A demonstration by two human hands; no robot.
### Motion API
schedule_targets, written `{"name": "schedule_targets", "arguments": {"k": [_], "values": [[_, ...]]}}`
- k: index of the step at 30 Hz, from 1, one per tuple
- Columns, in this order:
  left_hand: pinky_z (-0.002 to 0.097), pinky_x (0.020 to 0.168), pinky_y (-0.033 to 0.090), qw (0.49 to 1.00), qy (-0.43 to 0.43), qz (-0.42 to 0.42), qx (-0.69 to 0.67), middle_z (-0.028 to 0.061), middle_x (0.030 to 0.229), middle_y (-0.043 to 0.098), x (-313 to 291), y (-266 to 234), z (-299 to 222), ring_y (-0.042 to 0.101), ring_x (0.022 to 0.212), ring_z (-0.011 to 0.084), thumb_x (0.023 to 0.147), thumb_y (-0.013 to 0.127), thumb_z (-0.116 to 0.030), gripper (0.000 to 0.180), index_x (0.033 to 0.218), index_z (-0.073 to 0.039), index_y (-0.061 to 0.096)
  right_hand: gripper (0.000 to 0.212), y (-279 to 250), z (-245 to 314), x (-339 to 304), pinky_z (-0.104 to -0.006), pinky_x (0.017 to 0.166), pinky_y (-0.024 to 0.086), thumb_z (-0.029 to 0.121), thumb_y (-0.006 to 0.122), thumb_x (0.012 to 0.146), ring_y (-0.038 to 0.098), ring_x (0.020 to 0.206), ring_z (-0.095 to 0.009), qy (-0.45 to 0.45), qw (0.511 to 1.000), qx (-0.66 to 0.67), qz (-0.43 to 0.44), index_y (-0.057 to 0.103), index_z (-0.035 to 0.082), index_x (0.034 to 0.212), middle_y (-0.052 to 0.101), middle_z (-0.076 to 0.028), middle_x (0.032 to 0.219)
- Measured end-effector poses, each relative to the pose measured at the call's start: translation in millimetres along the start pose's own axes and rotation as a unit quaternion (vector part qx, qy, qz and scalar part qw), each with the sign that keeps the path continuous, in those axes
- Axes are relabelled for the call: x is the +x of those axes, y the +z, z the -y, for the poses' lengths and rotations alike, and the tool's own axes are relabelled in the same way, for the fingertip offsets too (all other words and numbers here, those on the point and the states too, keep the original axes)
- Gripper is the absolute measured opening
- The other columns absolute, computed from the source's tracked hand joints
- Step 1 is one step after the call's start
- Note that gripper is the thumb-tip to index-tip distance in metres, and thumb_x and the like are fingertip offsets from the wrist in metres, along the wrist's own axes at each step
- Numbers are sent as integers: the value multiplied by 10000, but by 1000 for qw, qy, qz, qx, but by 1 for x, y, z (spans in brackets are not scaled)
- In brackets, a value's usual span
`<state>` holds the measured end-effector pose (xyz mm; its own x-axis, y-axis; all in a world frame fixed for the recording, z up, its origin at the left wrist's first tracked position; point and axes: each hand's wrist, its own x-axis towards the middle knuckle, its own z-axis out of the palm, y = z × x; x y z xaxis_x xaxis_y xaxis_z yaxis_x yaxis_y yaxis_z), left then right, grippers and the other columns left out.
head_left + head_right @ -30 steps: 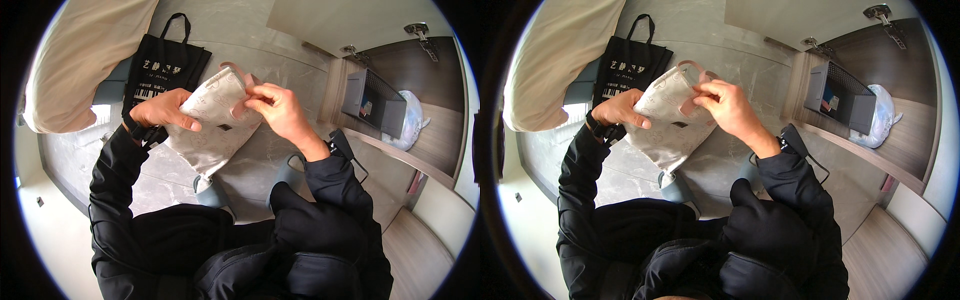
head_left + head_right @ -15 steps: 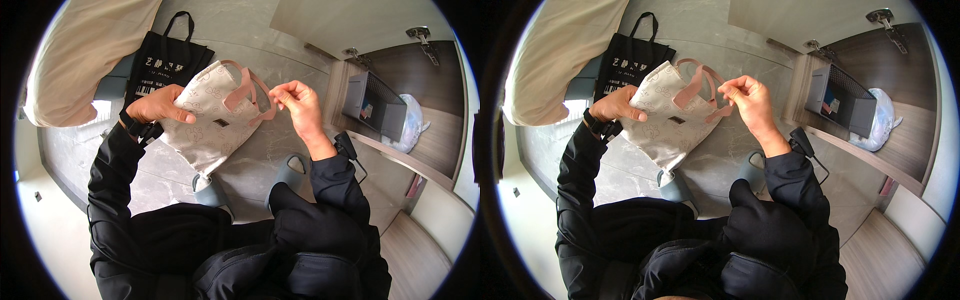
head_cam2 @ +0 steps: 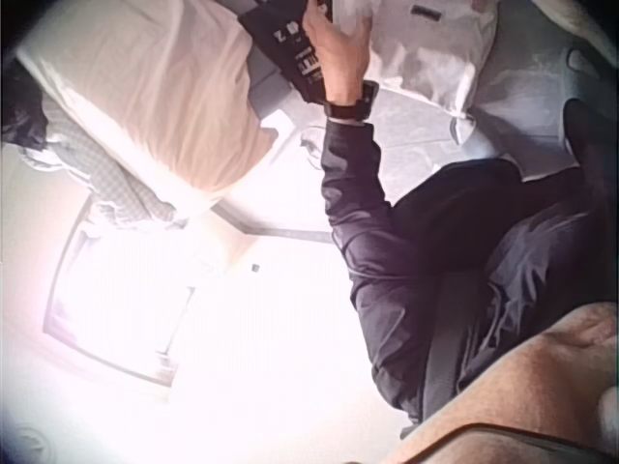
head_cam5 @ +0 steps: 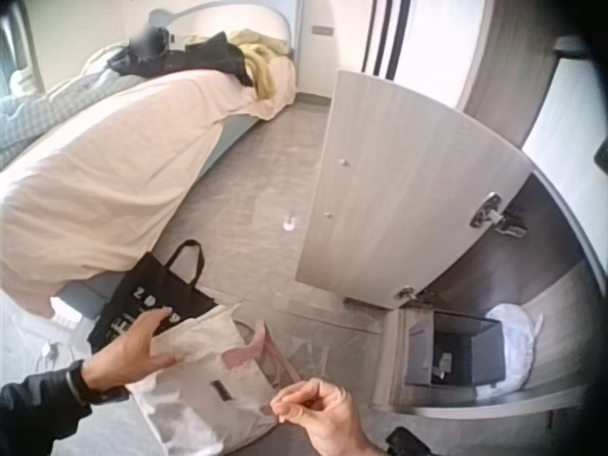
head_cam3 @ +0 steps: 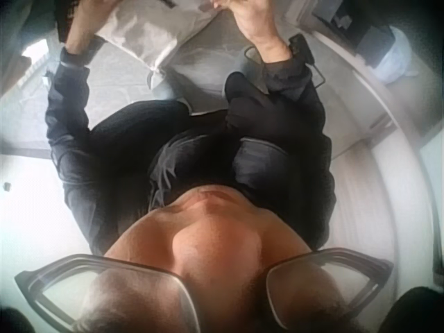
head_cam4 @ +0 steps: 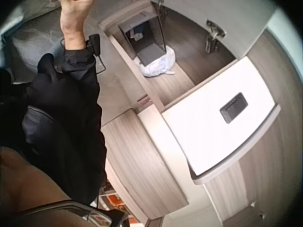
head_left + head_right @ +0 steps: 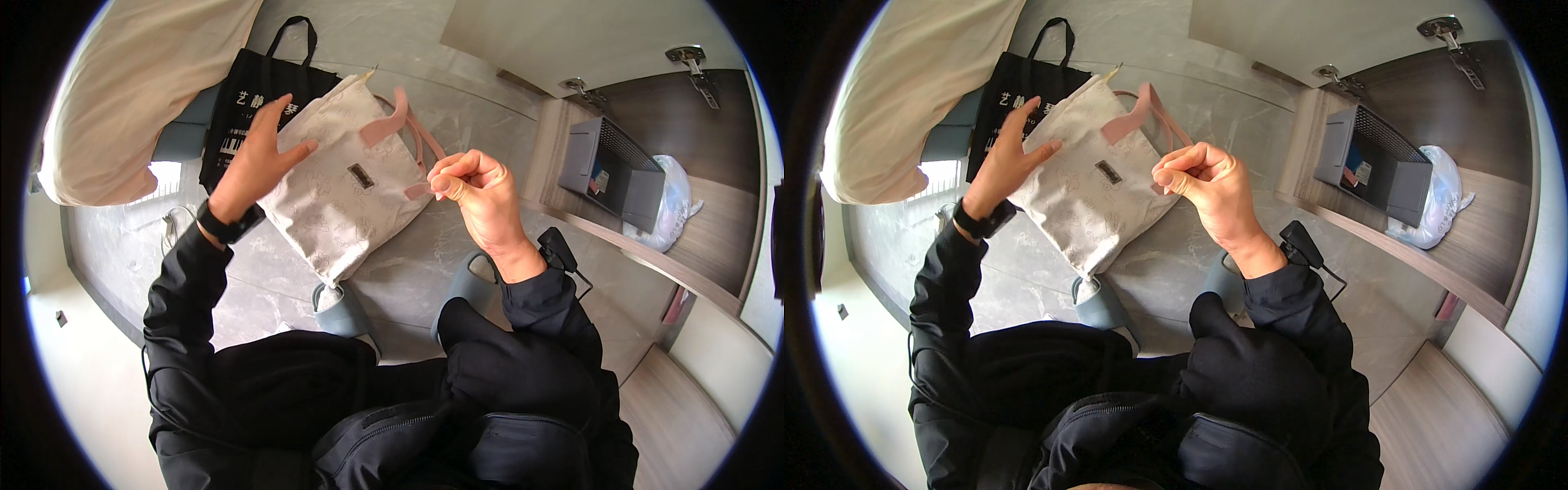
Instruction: The person kneels by an open cabinet and places a white cloth, a black mesh box, a white tote bag, and a black tote bag inside. They then close the cabinet and organize cables and a power strip on a nearby surface.
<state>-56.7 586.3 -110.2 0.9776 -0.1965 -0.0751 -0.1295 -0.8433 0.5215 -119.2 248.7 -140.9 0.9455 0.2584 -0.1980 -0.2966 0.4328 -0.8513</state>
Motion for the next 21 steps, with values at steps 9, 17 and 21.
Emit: {"name": "schedule_targets", "arguments": {"k": [9, 17, 21], "values": [[326, 1046, 557, 824, -88, 214, -517, 112, 1244, 749, -78, 41, -62, 703, 1162, 155, 1052, 736, -172, 500, 1492, 14, 586, 260, 22, -19, -1, -281, 753, 593, -1, 813, 949, 721, 819, -124, 44, 998, -36, 21, 567, 47, 1017, 793, -144, 949], [312, 1010, 577, 788, -127, 159, -581, 111, 1234, 758, -102, 67, -51, 730, 1151, 168, 1045, 748, -185, 492, 1469, 24, 614, 547, 56, -36, -5, -291, 851, 613, -5, 729, 1014, 744, 882, -142, 103, 978, -155, 88, 472, -21, 1496, 809, -139, 1020], [308, 972, 591, 797, -141, 126, -573, 74, 1157, 733, -108, 72, -45, 738, 1085, 162, 1040, 747, -159, 373, 1357, 32, 708, 649, 65, -37, -2, -292, 860, 609, -16, 675, 1044, 746, 893, -151, 105, 972, -170, 122, 365, -20, 1614, 805, -148, 1029]]}}
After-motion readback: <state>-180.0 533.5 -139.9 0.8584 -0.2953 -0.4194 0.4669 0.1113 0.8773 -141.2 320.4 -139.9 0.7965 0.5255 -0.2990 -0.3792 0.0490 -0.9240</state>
